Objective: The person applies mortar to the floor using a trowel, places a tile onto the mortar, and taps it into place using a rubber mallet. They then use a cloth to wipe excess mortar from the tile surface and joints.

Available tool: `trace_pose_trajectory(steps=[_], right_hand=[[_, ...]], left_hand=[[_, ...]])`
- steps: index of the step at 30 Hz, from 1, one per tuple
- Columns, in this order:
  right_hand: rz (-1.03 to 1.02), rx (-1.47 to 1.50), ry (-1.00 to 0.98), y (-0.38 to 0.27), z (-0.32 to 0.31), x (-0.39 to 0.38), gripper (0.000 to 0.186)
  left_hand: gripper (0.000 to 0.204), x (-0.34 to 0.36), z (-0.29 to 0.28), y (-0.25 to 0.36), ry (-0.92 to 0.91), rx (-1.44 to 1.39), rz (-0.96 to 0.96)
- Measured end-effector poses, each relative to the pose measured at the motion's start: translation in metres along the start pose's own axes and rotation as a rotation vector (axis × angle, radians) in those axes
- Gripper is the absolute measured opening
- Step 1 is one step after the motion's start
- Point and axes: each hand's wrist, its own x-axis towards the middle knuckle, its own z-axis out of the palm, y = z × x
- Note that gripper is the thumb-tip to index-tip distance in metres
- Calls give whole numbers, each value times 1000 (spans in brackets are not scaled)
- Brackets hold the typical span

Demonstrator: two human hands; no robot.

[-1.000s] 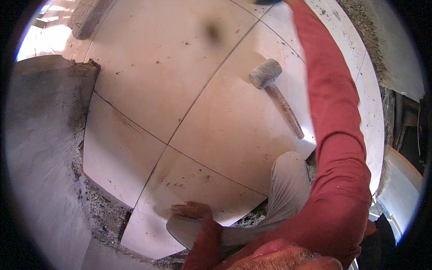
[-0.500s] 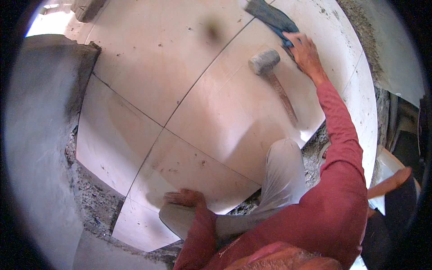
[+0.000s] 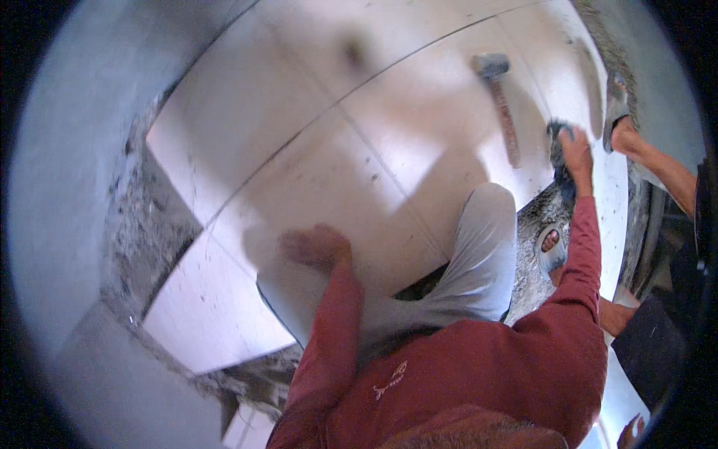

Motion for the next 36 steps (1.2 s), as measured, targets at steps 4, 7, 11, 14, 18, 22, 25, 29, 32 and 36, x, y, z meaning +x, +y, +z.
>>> trace_pose_trajectory(steps=[4,7,11,14,18,22,25,29,32,36], right_hand=[[-324,650,-37,-225,-43,60,47],[-643,544,115,-310,5,141,43],[-385,142,150,-414,78,84,45],[-765,160,169,-430,97,-22,50],[-1001,573,-213,-444,73,-58,42],[-1146,737,79,-524,35,59,41],[-1018,609,34,-621,6,142,39],[-856,327,-74,-713,53,197,35],[-932,235,220,-707,79,192,34],[-1032,5,38,-653,94,179,33]], left_hand=[[83,4,9,-22,141,-33,-22],[82,-2,13,-3,81,-134,-11],[83,-1,6,-10,93,-196,28],[84,-2,2,-11,83,-214,10],[83,3,11,-19,74,-201,3],[83,-1,1,-16,24,-260,4],[84,5,-4,-15,22,-257,21],[87,4,-6,-17,10,-230,7],[89,3,-11,-15,14,-311,33],[87,1,-6,-15,33,-268,36]])
